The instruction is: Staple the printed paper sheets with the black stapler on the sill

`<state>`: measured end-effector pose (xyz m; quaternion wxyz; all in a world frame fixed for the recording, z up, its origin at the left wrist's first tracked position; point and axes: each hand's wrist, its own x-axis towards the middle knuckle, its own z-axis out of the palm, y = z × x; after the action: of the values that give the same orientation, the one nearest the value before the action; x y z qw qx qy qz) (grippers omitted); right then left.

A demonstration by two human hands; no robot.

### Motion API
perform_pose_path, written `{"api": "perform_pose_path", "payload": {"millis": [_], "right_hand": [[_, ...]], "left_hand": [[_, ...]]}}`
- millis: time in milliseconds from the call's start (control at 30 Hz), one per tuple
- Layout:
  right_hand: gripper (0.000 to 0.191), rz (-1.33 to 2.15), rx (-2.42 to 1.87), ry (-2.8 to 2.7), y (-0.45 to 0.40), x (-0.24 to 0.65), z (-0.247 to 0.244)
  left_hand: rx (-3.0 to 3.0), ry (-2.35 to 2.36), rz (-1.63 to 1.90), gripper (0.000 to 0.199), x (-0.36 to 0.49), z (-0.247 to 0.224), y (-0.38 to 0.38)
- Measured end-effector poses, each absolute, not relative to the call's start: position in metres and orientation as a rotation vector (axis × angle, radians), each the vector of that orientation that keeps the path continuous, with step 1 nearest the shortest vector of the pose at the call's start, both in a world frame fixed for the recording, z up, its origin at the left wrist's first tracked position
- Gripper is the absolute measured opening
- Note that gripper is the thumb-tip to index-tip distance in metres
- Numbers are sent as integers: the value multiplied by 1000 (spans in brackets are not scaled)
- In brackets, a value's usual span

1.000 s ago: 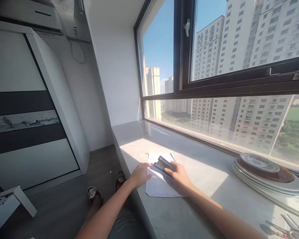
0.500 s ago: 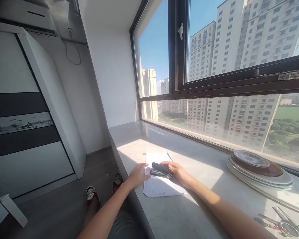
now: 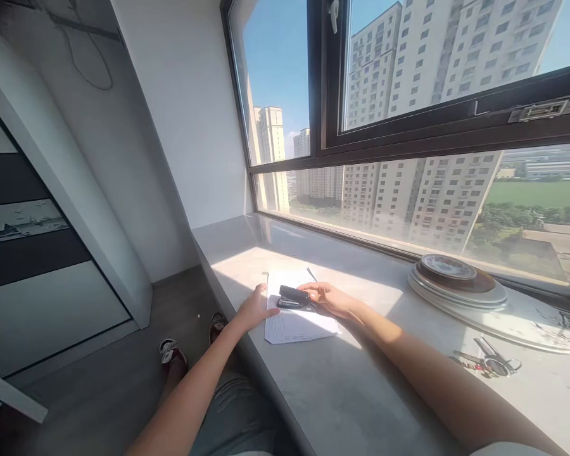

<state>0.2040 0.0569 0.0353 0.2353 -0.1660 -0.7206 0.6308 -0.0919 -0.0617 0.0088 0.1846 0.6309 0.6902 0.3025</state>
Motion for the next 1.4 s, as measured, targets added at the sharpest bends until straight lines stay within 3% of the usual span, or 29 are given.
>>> {"api": "perform_pose_path", "payload": {"millis": [133, 267, 500, 633, 733, 800, 900, 1167, 1267, 1400], "right_hand": [[63, 1892, -430, -1909, 56, 205, 38], [56, 1773, -433, -1922, 51, 201, 33], [37, 1017, -695, -2200, 35, 189, 25], [32, 680, -689, -2186, 30, 191, 18], [32, 421, -526, -2129, 30, 190, 11], [33, 296, -391, -2135, 30, 188, 6], [39, 158, -252, -2183, 29, 187, 0], [43, 14, -95, -2310, 25, 191, -3], [41, 106, -226, -2209, 21, 187, 3], [31, 411, -676, -1949, 16, 182, 15]], "left_hand": [[1783, 1947, 834, 98, -91, 9, -62], [1789, 1949, 814, 97, -89, 12, -63], [1738, 1892, 879, 99, -89, 11, -64], [1567, 1772, 1220, 112, -86, 14, -61], [1118, 1542, 1591, 78, -77, 24, -55], [748, 1372, 1626, 59, -70, 32, -51], [490, 1210, 1478, 52, -58, 38, -46], [587, 1126, 1444, 26, -36, 34, -35], [512, 1144, 1508, 11, -36, 33, -34], [385, 1183, 1724, 22, -49, 42, -41]]}}
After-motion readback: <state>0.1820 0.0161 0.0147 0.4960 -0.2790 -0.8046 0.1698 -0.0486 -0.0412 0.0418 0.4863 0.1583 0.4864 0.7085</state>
